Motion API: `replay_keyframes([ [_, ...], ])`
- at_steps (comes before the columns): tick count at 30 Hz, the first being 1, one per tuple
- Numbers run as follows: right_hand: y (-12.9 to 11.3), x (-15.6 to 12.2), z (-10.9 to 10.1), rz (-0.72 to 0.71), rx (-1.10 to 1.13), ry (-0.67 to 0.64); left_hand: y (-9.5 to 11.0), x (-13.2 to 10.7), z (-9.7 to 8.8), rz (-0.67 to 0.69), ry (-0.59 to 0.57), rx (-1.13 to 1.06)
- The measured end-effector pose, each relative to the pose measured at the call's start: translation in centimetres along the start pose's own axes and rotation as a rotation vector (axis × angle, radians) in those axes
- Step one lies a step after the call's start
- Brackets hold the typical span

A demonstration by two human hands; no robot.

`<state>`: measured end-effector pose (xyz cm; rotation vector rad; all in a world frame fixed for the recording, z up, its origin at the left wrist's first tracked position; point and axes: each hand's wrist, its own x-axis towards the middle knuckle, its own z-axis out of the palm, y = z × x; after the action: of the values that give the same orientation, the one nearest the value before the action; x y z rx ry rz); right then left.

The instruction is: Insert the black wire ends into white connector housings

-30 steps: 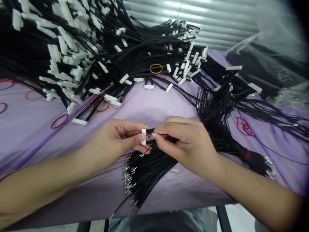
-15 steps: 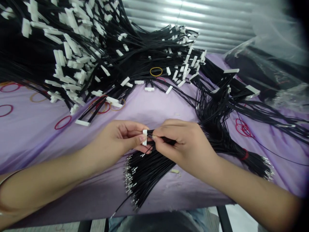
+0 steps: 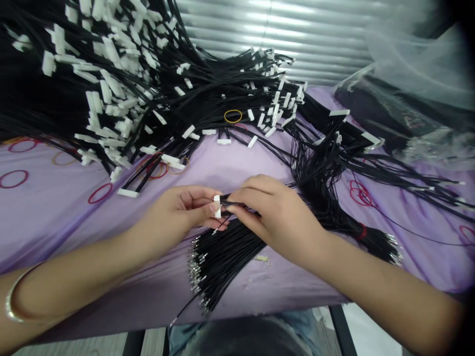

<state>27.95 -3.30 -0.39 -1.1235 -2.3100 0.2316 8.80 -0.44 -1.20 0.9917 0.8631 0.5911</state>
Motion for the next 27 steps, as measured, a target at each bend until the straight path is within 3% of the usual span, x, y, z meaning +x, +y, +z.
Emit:
replay_keyframes([
  [3,0.1,-0.2,-0.4,-0.079,-0.124,0.088,0.1,-0.1,-0.2,-0.021,-0.005,-0.067],
  [9,0.3,-0.2,-0.2,-0.140,-0.236,0.138,0.1,-0.2,-0.4,-0.027,-0.038,-0.090],
  [17,0.6,-0.2,-0.5,-0.117,-0.234,0.079,0.1,-0.2,-0.4,-0.034,-0.033,-0.074],
  [22,0.4,0.1,-0.9,-0.115,-0.402,0.034,0.1,-0.3,-0.2,-0.020,0.014,-0.023],
  [27,-0.4,0.1,-3.0,-0.005,-0.323,0.179,0.3,-0.3,-0.1,-0.026,0.039,0.016],
])
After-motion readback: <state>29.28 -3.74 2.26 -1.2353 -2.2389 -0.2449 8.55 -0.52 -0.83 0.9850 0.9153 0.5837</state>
